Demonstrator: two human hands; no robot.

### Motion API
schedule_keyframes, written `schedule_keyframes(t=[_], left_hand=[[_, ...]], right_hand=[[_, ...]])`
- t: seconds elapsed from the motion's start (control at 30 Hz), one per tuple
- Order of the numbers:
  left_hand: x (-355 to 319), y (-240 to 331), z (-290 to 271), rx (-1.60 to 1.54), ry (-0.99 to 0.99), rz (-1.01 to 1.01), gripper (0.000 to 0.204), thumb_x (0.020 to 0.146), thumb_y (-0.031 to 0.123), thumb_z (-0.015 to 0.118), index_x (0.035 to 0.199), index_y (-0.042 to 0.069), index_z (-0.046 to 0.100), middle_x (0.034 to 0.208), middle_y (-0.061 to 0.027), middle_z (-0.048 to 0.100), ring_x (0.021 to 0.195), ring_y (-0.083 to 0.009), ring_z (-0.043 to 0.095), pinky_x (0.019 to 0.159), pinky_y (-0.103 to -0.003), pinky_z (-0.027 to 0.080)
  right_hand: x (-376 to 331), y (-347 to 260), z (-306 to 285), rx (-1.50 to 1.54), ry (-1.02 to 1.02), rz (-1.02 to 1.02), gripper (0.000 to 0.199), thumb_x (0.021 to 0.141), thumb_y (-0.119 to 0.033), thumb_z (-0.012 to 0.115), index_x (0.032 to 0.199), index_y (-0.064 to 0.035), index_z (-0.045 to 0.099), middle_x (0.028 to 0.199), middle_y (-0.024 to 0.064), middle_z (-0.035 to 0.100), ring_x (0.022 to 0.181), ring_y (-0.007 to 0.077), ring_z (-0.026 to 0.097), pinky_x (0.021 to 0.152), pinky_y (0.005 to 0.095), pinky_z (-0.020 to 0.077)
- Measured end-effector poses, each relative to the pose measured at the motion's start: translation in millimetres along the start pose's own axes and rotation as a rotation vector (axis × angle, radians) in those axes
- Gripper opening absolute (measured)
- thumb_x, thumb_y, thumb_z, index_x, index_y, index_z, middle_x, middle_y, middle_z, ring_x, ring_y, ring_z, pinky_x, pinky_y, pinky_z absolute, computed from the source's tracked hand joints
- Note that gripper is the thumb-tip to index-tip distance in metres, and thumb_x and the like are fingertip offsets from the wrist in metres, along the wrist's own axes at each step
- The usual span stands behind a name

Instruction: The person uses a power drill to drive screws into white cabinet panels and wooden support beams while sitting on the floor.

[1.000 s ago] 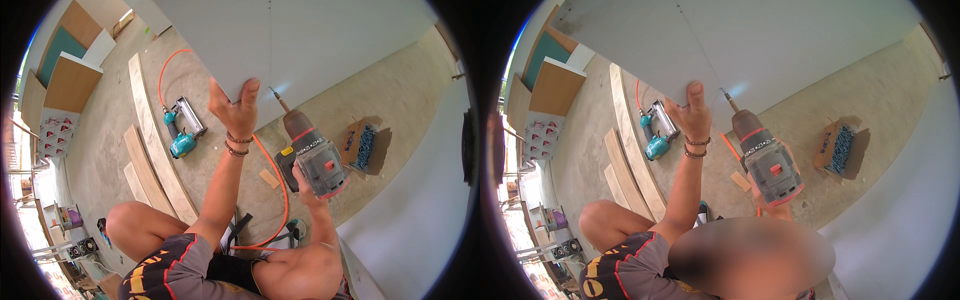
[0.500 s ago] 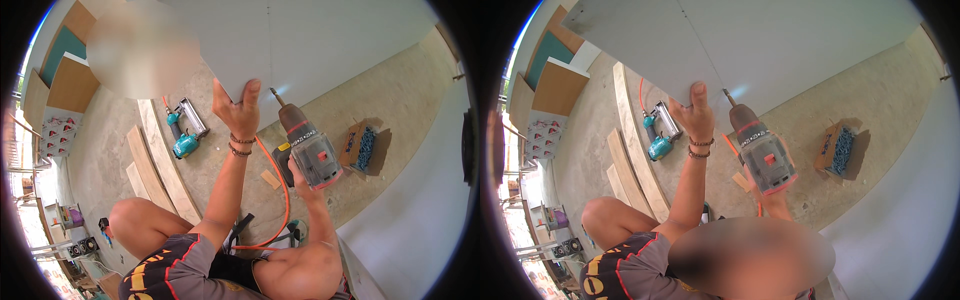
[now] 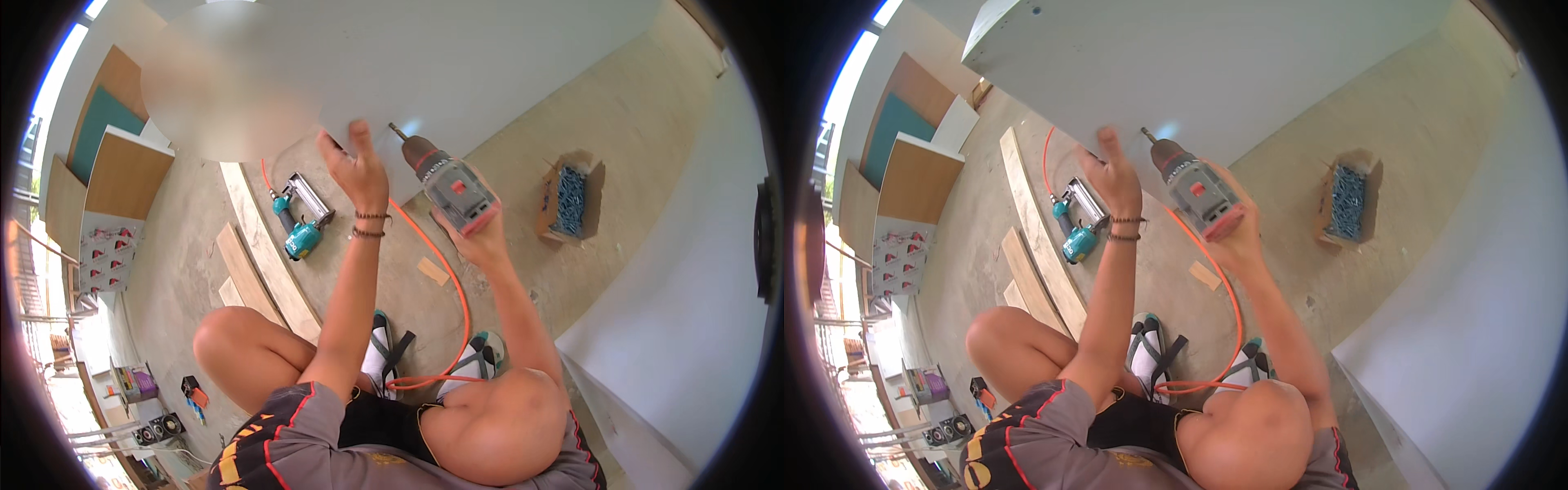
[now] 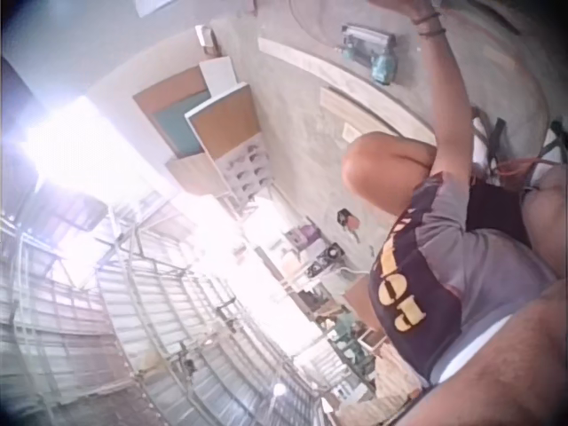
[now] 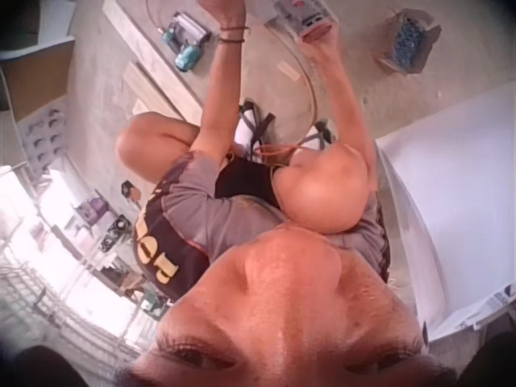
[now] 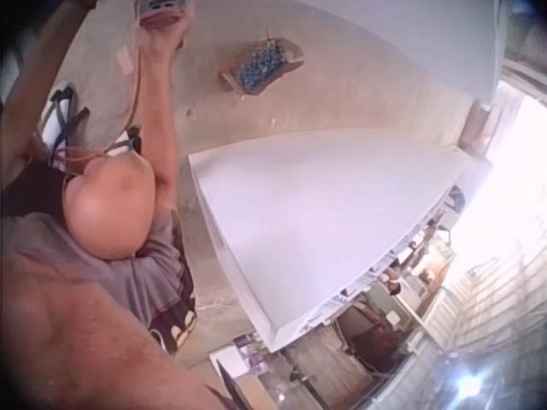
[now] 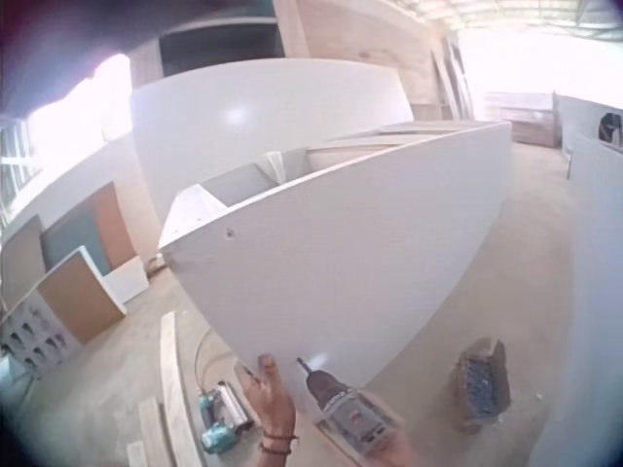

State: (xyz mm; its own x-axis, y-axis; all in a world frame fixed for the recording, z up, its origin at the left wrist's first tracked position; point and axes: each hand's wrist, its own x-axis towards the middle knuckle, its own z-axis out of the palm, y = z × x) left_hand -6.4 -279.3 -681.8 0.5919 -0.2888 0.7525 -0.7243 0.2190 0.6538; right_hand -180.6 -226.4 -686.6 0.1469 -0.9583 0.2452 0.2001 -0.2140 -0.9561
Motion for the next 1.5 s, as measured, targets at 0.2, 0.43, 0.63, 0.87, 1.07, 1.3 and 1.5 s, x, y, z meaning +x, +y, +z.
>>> schedule_keyframes(t=[0.2, 0.43, 0.63, 0.87, 1.07, 1.3, 1.5], left_hand=[[-90, 36, -21, -0.259, -0.189, -0.18, 0.031, 0.097, 0.022, 0.06, 0.116, -0.004, 0.057, 0.092, -0.0069, 0.062, 0.084, -0.0147, 0.057, 0.075, -0.027, 0.047], [-183, 122, 83, -0.311, -1.232, 0.142, 0.017, 0.085, 0.022, 0.069, 0.091, 0.006, 0.072, 0.085, -0.012, 0.068, 0.08, -0.0249, 0.065, 0.069, -0.038, 0.051], [-248, 110, 157, 0.283, -1.361, 0.397, 0.016, 0.084, 0.014, 0.06, 0.084, 0.008, 0.075, 0.095, -0.0147, 0.07, 0.093, -0.0314, 0.067, 0.074, -0.043, 0.055], [-275, 116, 168, 0.387, -1.259, 0.28, 0.015, 0.084, 0.009, 0.061, 0.087, 0.008, 0.076, 0.097, -0.0132, 0.071, 0.097, -0.03, 0.067, 0.075, -0.039, 0.055], [-235, 116, 140, 0.039, -1.309, 0.042, 0.005, 0.075, 0.01, 0.07, 0.077, 0.011, 0.074, 0.08, -0.0117, 0.071, 0.077, -0.0291, 0.069, 0.069, -0.04, 0.054], [-156, 142, 96, -0.459, -1.301, -0.272, 0.022, 0.073, 0.011, 0.076, 0.094, 0.009, 0.069, 0.075, -0.006, 0.067, 0.069, -0.0197, 0.066, 0.067, -0.036, 0.053], [-62, 106, 7, -0.775, -1.112, -0.847, 0.019, 0.09, 0.01, 0.063, 0.108, 0.003, 0.065, 0.09, -0.0033, 0.062, 0.076, -0.0093, 0.061, 0.066, -0.026, 0.054]], right_hand=[[-66, 20, -48, 0.085, 0.31, 0.263, 0.046, 0.077, 0.002, 0.074, 0.119, -0.0003, 0.057, 0.102, 0.0062, 0.067, 0.088, 0.0143, 0.063, 0.077, 0.0299, 0.0529], [-172, 60, -116, 0.592, 0.775, 0.693, 0.032, 0.078, 0.002, 0.068, 0.107, -0.0038, 0.057, 0.095, 0.0082, 0.067, 0.064, 0.0168, 0.06, 0.056, 0.0304, 0.0476], [-221, 71, -100, 0.673, 0.861, 0.751, 0.033, 0.076, 0.0, 0.069, 0.107, -0.0025, 0.057, 0.096, 0.0097, 0.067, 0.062, 0.018, 0.06, 0.056, 0.0335, 0.0533], [-214, 54, -93, 0.52, 0.751, 0.707, 0.039, 0.073, 0.004, 0.067, 0.11, -0.0029, 0.054, 0.1, 0.0106, 0.066, 0.065, 0.0184, 0.058, 0.057, 0.0334, 0.0514], [-207, 35, -90, 0.448, 0.677, 0.657, 0.041, 0.075, 0.007, 0.065, 0.113, -0.0022, 0.054, 0.097, 0.011, 0.066, 0.064, 0.0182, 0.06, 0.056, 0.0318, 0.0517], [-185, 10, -92, 0.39, 0.642, 0.579, 0.04, 0.075, 0.006, 0.066, 0.112, -0.0013, 0.054, 0.096, 0.0119, 0.065, 0.064, 0.0188, 0.06, 0.058, 0.0318, 0.0521], [-142, -41, -92, 0.236, 0.453, 0.358, 0.044, 0.076, 0.003, 0.068, 0.118, -0.0003, 0.054, 0.098, 0.0109, 0.066, 0.067, 0.0185, 0.062, 0.063, 0.032, 0.0532]])
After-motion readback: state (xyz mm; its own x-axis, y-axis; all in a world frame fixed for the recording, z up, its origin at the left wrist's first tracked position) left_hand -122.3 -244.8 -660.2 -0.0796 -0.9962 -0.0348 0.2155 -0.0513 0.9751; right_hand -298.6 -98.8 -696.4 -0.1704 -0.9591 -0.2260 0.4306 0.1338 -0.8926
